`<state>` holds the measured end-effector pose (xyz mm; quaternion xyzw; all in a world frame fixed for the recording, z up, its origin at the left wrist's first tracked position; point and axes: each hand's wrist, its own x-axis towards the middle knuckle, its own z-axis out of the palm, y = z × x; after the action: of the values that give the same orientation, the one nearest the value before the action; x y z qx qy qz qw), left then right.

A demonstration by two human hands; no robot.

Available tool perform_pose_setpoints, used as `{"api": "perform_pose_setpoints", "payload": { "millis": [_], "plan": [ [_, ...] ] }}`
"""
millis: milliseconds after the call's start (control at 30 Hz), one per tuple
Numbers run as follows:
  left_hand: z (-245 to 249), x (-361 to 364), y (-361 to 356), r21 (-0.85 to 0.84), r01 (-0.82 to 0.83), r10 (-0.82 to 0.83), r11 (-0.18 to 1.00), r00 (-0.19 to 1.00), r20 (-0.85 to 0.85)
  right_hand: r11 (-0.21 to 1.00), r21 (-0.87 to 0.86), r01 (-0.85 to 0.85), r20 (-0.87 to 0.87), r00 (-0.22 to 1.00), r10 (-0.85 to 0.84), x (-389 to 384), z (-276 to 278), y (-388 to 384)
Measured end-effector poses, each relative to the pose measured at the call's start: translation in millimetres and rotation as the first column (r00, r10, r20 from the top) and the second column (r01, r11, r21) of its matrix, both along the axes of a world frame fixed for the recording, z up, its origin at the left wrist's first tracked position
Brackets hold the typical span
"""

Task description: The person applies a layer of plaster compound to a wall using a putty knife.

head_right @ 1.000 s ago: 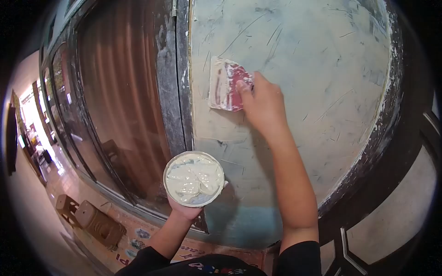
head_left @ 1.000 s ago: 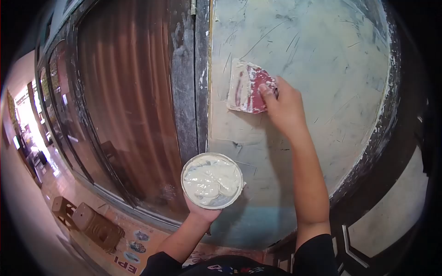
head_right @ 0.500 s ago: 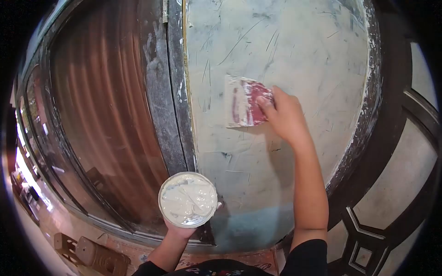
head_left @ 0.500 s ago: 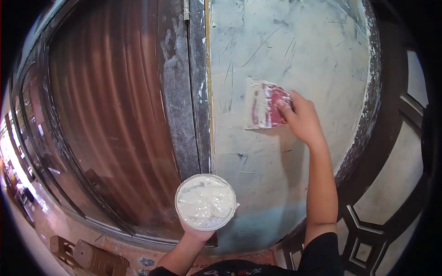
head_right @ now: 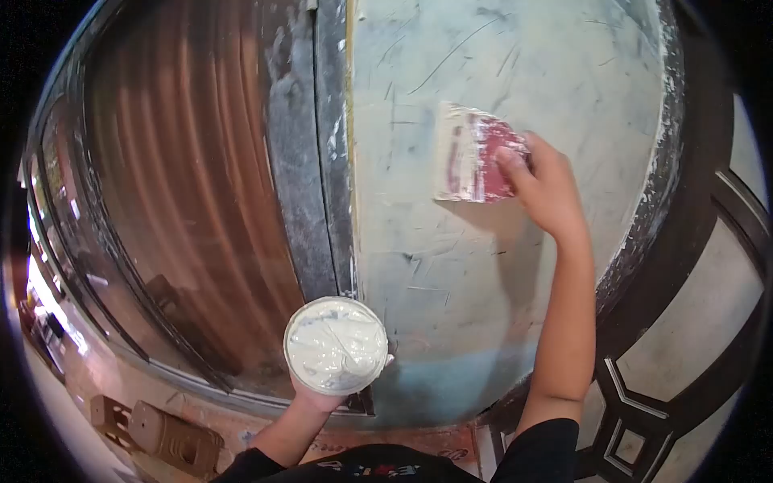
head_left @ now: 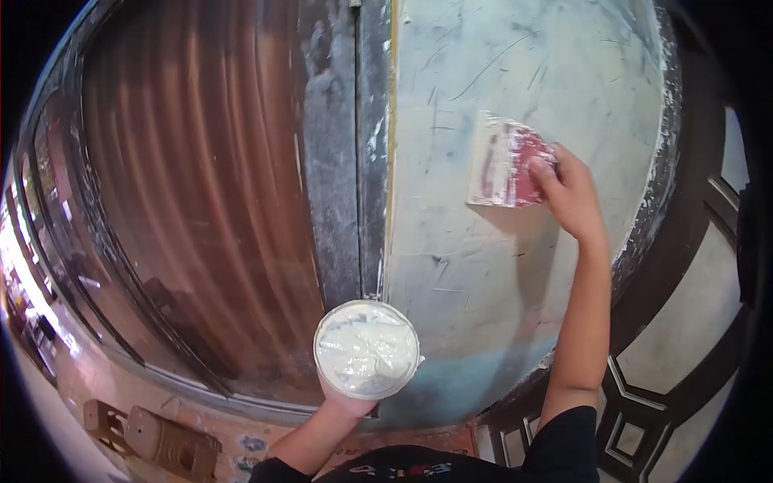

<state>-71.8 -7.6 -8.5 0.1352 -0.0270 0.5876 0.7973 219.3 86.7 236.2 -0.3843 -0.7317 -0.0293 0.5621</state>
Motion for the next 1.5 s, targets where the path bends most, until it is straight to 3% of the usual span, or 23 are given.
{"api": "perform_pose_setpoints", "payload": {
  "millis": [33, 133, 200, 267, 367, 433, 467, 500, 567, 700, 733, 767, 833, 933, 1000, 1067, 1100, 1167, 1200, 1267, 1333, 1433, 1500],
  "plan": [
    [-3, -1, 2, 0.016, -0.015, 0.015, 1.0, 0.999, -0.047, 1.0, -0.015, -0.01, 0.011, 1.0, 0.01, 0, -3, -8],
    [5, 3, 4, -0.012, -0.005, 0.004, 1.0, 1.0, -0.022, 0.894, -0.298, -0.333, -0.141, 0.942, 0.304, -14, -21, -32],
    [6, 10, 5, 0.043, 0.042, -0.042, 0.998, 0.999, -0.005, 0.901, -0.37, -0.226, 0.196, 0.929, 0.313, -39, -36, -40],
    [5, 19, 7, 0.037, 0.015, -0.013, 0.999, 0.999, -0.038, 0.875, -0.426, -0.229, 0.388, 0.828, 0.406, -65, -49, -45],
    [-2, 36, 9, 0.072, -0.051, 0.057, 0.996, 0.994, -0.089, 0.895, -0.436, -0.097, 0.618, 0.69, 0.376, -94, -77, -42],
    [-8, 46, 11, 0.205, 0.072, -0.101, 0.976, 0.985, 0.137, 0.891, -0.447, -0.079, 0.683, 0.613, 0.397, -96, -88, -33],
    [-3, 49, 12, 0.121, 0.146, -0.175, 0.982, 0.941, 0.29, 0.896, -0.438, -0.077, 0.688, 0.613, 0.389, -90, -82, -32],
    [3, 53, 12, 0.129, 0.146, -0.178, 0.981, 0.94, 0.29, 0.875, -0.469, -0.119, 0.616, 0.666, 0.42, -82, -75, -31],
    [12, 64, 10, 0.107, 0.03, -0.031, 0.994, 1.0, 0.007, 0.854, -0.494, -0.16, 0.54, 0.714, 0.446, -73, -75, -29],
    [0, 76, 15, 0.049, -0.045, 0.046, 0.998, 0.999, -0.028, 0.861, -0.5, -0.096, 0.647, 0.619, 0.445, -56, -78, -27],
    [-1, 75, 12, 0.055, 0.11, -0.122, 0.992, 0.941, 0.317, 0.834, -0.531, -0.151, 0.562, 0.673, 0.48, -47, -76, -29],
    [3, 77, 13, 0.07, 0.104, -0.121, 0.992, 0.941, 0.317, 0.804, -0.557, -0.208, 0.472, 0.717, 0.512, -38, -73, -30],
    [9, 79, 10, 0.072, -0.132, 0.136, 0.989, 0.989, -0.055, 0.793, -0.556, -0.249, 0.398, 0.758, 0.517, -27, -65, -34],
    [27, 76, 2, 0.129, -0.141, 0.141, 0.982, 0.99, 0.01, 0.796, -0.447, -0.408, 0.166, 0.837, 0.522, -13, -64, -29],
    [32, 78, 3, 0.11, -0.257, 0.259, 0.96, 0.966, -0.003, 0.816, -0.391, -0.425, 0.14, 0.849, 0.509, -12, -54, -30],
    [35, 77, 2, 0.102, -0.225, 0.218, 0.969, 0.973, 0.08, 0.851, -0.28, -0.445, 0.09, 0.87, 0.484, -12, -34, -28],
    [37, 76, 1, 0.091, -0.186, 0.17, 0.978, 0.972, 0.162, 0.87, -0.207, -0.448, 0.078, 0.879, 0.471, -12, -19, -23],
    [39, 77, -6, 0.154, -0.208, 0.191, 0.966, 0.974, 0.12, 0.902, -0.156, -0.402, -0.021, 0.915, 0.404, -17, 22, -19],
    [37, 76, -9, 0.152, -0.176, 0.147, 0.973, 0.972, 0.181, 0.932, -0.001, -0.363, 0.033, 0.931, 0.363, -17, 45, -7],
    [31, 74, -12, 0.13, -0.187, 0.163, 0.974, 0.971, 0.176, 0.894, 0.034, -0.446, -0.052, 0.893, 0.447, -22, 98, 12],
    [24, 71, -14, 0.128, -0.205, 0.181, 0.97, 0.967, 0.177, 0.933, 0.306, -0.188, 0.066, 0.982, 0.176, -30, 153, 25],
    [29, 67, -15, 0.161, -0.207, 0.184, 0.965, 0.972, 0.146, 0.944, 0.321, -0.068, 0.003, 0.997, 0.071, -50, 210, 32],
    [24, 63, -14, 0.151, -0.247, 0.243, 0.957, 0.969, 0.04, 0.916, 0.332, 0.223, 0.138, 0.95, -0.281, -44, 237, 49]
  ]
}}
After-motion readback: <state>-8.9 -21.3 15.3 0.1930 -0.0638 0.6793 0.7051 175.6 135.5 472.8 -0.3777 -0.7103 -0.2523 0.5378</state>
